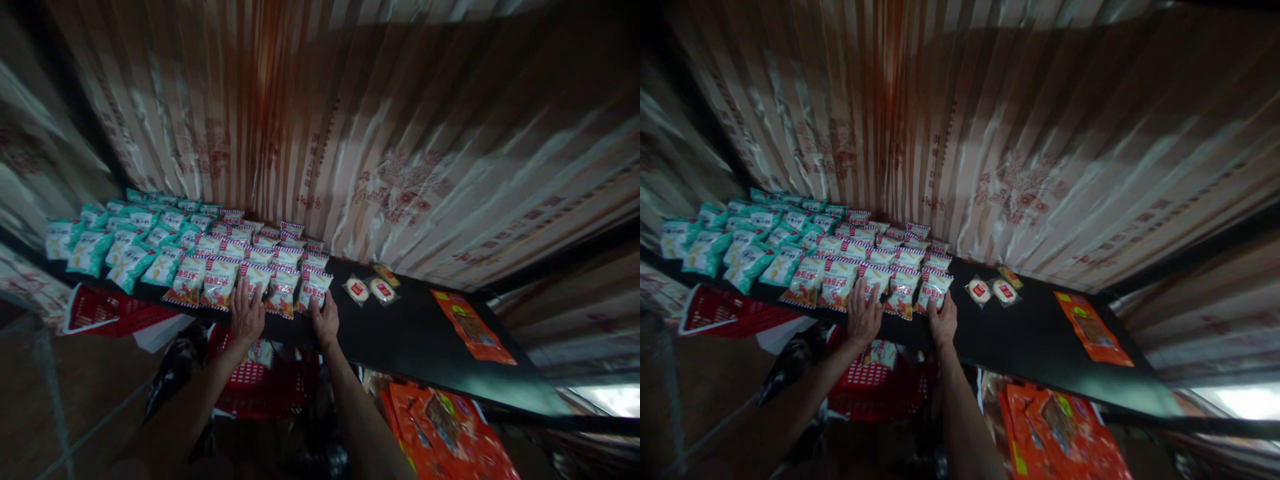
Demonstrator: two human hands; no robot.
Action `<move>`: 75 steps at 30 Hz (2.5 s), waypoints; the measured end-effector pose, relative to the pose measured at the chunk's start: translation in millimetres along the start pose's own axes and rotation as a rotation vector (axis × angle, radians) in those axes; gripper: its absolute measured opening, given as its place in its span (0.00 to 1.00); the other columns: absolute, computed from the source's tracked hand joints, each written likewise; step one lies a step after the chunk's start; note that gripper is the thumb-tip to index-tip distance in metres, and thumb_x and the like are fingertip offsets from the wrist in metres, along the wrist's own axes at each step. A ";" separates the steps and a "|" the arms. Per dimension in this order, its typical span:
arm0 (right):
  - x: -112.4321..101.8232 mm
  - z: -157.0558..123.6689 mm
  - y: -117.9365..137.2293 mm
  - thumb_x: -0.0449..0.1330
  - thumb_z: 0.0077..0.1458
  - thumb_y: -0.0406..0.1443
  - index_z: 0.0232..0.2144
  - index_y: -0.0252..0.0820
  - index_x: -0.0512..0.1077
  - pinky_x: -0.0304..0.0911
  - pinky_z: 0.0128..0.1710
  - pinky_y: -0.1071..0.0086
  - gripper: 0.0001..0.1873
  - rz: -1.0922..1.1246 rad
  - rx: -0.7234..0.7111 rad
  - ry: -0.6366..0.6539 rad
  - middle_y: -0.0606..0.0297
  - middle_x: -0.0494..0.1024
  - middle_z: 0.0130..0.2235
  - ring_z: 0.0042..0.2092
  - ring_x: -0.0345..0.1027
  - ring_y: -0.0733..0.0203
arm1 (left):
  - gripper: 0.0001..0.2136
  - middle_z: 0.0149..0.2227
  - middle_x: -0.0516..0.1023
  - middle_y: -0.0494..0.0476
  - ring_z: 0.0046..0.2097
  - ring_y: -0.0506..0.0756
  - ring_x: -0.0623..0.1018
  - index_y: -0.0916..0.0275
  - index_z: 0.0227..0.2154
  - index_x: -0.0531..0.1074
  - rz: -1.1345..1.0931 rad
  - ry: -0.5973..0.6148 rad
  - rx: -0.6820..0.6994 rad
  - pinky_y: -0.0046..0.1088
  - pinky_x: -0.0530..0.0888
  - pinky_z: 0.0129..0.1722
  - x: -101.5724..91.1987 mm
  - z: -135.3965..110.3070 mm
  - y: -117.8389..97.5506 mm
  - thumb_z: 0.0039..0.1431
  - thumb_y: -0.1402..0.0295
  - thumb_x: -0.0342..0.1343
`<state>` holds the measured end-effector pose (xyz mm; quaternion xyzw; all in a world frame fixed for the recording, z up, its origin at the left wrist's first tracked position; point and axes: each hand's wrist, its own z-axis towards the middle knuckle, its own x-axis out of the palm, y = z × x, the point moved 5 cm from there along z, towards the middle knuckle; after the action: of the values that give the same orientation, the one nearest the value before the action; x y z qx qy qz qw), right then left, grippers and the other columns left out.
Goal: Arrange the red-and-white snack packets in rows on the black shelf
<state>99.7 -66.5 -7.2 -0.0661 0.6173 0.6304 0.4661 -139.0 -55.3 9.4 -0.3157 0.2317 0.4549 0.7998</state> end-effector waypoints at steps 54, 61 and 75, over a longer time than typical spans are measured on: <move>-1.7 -1.8 6.0 0.43 0.56 0.55 0.58 0.35 0.61 0.57 0.54 0.56 0.37 0.029 -0.052 -0.011 0.49 0.71 0.54 0.55 0.63 0.48 | 0.22 0.64 0.57 0.65 0.67 0.62 0.50 0.62 0.57 0.63 -0.139 0.130 0.280 0.50 0.55 0.62 8.3 -5.2 -56.1 0.58 0.73 0.49; -4.3 -2.0 10.2 0.43 0.57 0.54 0.58 0.34 0.61 0.58 0.53 0.56 0.37 0.040 -0.072 0.003 0.48 0.71 0.53 0.54 0.63 0.48 | 0.22 0.64 0.58 0.65 0.67 0.62 0.50 0.63 0.57 0.62 -0.128 0.147 0.279 0.51 0.55 0.62 11.9 -8.4 -54.4 0.59 0.74 0.48; 2.4 -1.0 -1.2 0.46 0.55 0.53 0.59 0.33 0.58 0.57 0.54 0.54 0.38 0.053 -0.029 -0.011 0.47 0.69 0.56 0.57 0.61 0.47 | 0.24 0.65 0.57 0.59 0.67 0.60 0.51 0.58 0.59 0.61 -0.171 0.175 0.369 0.47 0.55 0.63 17.6 12.1 -96.6 0.59 0.73 0.48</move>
<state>98.7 -66.3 -9.9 -0.0532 0.6069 0.6517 0.4518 -45.2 -73.8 34.6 -0.2208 0.3519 0.3060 0.8566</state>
